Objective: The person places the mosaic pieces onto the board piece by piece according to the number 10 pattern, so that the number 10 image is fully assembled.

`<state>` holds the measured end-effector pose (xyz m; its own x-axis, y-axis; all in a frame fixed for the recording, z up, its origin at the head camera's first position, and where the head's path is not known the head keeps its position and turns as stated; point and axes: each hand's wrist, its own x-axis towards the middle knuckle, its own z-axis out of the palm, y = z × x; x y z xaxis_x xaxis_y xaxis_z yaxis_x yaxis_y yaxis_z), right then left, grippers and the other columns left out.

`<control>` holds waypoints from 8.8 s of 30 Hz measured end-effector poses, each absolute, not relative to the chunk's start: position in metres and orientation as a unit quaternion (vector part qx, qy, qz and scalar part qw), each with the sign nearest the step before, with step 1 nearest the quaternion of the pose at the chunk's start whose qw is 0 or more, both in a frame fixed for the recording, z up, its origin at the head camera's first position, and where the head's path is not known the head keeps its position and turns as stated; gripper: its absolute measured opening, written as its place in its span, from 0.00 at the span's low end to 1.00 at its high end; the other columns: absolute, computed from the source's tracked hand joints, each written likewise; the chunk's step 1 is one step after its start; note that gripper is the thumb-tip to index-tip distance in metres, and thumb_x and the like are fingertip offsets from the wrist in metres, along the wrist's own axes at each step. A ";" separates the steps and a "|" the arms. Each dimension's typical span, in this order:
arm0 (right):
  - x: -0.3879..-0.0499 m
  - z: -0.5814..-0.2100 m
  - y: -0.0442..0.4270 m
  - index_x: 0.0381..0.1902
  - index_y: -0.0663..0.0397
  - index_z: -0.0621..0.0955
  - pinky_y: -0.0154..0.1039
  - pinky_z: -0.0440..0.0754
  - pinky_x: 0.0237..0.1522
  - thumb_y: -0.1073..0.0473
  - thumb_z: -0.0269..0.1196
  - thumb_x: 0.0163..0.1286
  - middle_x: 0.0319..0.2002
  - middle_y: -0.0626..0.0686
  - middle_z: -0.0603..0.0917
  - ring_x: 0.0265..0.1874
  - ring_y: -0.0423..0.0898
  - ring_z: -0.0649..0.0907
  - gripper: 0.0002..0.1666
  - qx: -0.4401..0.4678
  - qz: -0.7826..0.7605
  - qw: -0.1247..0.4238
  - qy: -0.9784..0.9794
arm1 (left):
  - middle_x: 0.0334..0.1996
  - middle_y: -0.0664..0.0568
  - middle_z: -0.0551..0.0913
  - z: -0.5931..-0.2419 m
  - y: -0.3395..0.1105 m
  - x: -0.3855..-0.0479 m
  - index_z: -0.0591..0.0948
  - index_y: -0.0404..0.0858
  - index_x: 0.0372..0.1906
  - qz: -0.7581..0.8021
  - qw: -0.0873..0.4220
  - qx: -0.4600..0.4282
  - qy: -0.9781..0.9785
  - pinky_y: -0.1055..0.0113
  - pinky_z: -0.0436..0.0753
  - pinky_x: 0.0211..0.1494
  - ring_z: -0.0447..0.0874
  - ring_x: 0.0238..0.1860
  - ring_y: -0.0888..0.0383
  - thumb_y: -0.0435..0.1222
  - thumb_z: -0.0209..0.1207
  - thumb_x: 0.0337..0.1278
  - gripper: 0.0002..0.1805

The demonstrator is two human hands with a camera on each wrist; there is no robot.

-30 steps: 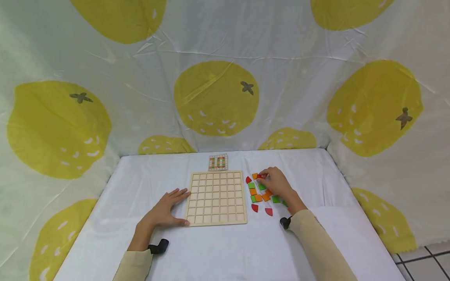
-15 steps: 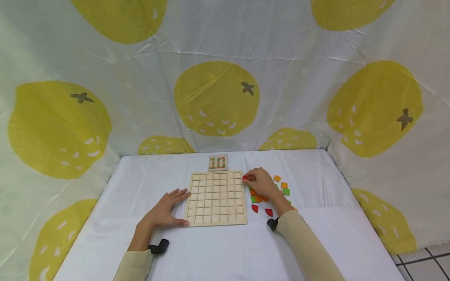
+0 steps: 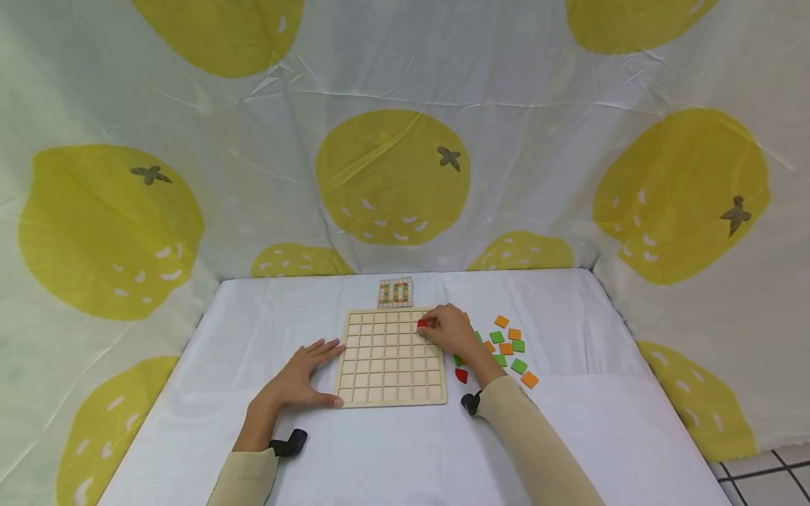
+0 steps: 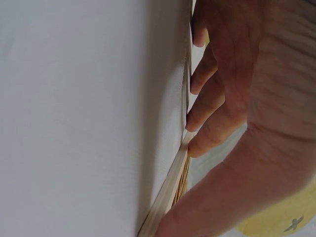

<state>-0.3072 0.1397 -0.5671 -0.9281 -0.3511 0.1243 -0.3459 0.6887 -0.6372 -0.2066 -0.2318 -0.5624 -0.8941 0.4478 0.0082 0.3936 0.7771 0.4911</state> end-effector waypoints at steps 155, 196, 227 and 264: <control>-0.312 -0.568 0.117 0.56 0.47 0.88 0.36 0.74 0.35 0.52 0.70 0.70 0.35 0.46 0.80 0.31 0.42 0.75 0.18 -0.217 -0.327 0.043 0.919 | 0.80 0.51 0.65 -0.565 -0.233 -0.204 0.68 0.50 0.78 0.277 0.054 0.217 0.935 0.32 0.48 0.81 0.53 0.82 0.40 0.66 0.77 0.33 0.61; -0.303 -0.556 0.155 0.56 0.46 0.88 0.39 0.72 0.32 0.49 0.70 0.70 0.33 0.48 0.78 0.30 0.46 0.74 0.19 -0.175 -0.364 0.028 0.914 | 0.80 0.53 0.65 -0.564 -0.233 -0.203 0.68 0.53 0.78 0.270 0.061 0.207 0.938 0.34 0.47 0.82 0.52 0.83 0.42 0.68 0.76 0.33 0.61; -0.297 -0.562 0.200 0.54 0.51 0.88 0.38 0.72 0.36 0.49 0.71 0.69 0.34 0.48 0.79 0.32 0.45 0.74 0.20 -0.135 -0.333 0.011 0.933 | 0.80 0.52 0.65 -0.565 -0.233 -0.202 0.68 0.51 0.78 0.276 0.058 0.212 0.936 0.33 0.47 0.81 0.53 0.83 0.41 0.66 0.77 0.34 0.61; -0.305 -0.567 0.187 0.51 0.52 0.86 0.40 0.73 0.39 0.49 0.71 0.67 0.35 0.50 0.77 0.36 0.46 0.75 0.20 -0.123 -0.321 0.047 0.938 | 0.80 0.56 0.63 -0.568 -0.233 -0.204 0.67 0.55 0.78 0.275 0.066 0.199 0.939 0.35 0.46 0.82 0.51 0.83 0.44 0.69 0.75 0.32 0.61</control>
<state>-0.3053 0.1867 -0.5668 -0.9651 -0.2617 -0.0095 -0.2010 0.7634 -0.6139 -0.2044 -0.2333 -0.5675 -0.9123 0.4092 -0.0138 0.3373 0.7702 0.5414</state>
